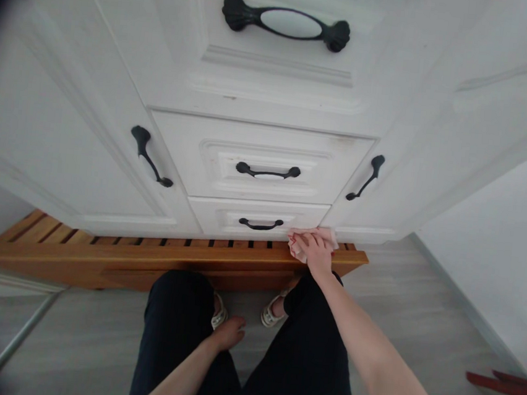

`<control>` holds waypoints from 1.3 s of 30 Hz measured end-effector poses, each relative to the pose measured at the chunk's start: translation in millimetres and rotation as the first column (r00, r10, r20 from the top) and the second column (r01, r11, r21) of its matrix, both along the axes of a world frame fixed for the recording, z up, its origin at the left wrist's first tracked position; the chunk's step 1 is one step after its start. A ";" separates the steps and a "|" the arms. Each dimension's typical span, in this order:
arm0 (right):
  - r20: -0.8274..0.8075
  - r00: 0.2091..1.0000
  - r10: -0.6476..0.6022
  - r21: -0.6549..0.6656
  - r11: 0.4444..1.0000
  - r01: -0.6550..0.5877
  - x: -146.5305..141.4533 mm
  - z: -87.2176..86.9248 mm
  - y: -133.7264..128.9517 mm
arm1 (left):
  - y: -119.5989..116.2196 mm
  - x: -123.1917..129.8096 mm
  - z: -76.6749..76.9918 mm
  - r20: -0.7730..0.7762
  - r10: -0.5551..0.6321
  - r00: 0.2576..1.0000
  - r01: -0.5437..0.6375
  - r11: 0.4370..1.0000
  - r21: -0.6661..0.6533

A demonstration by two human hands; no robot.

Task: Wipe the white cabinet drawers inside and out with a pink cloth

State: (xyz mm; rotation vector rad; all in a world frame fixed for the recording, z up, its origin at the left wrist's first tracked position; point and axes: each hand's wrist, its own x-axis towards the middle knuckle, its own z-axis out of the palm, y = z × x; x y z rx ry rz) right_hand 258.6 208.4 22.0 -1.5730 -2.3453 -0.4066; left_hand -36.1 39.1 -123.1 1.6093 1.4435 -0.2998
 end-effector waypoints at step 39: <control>0.274 0.763 0.586 -0.236 0.810 -0.537 10.6 -9.7 54.7 | 3.8 15.4 -14.3 0.007 -0.068 0.998 0.068 0.998 0.014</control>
